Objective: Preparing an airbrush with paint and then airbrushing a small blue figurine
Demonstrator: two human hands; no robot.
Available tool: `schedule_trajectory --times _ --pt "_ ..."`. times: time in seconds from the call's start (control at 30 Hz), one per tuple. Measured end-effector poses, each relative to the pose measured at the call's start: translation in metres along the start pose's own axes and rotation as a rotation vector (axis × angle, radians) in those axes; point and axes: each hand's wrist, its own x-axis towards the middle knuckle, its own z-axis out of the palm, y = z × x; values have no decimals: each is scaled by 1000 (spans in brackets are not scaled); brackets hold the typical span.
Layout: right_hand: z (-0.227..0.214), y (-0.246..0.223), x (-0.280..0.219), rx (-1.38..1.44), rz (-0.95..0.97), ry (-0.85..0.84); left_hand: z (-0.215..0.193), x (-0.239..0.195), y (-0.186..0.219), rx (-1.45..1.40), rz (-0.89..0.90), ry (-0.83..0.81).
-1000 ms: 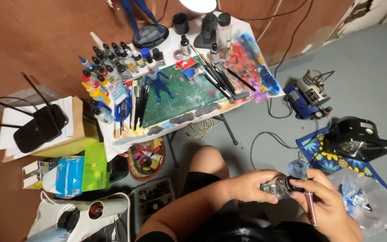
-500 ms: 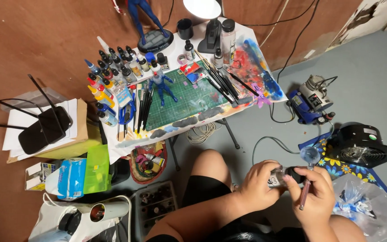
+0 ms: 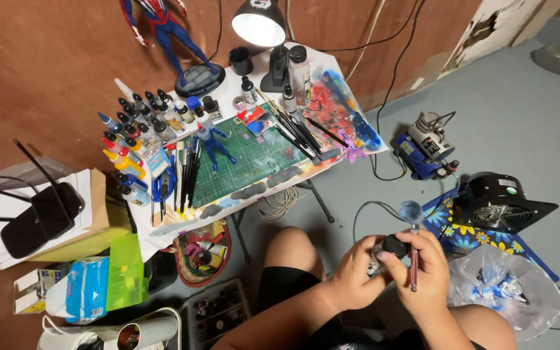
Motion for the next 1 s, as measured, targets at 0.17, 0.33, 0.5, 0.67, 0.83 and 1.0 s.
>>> schedule_trajectory --times 0.17,0.33,0.5,0.67,0.83,1.0 --pt "-10 3 3 355 -17 -154 -20 7 3 -192 -52 -140" --pt "-14 2 4 497 -38 -238 -24 3 -10 -201 -18 -230" --pt "-2 15 -7 399 -7 -98 -20 3 5 -124 -10 -135" --pt "-8 9 0 461 -50 -156 -22 6 0 -236 -44 -187" --pt "-10 2 2 479 -99 -199 -23 5 -4 -286 -55 -271" --pt "5 -6 -1 519 -65 -67 -10 -1 -3 9 5 -50"
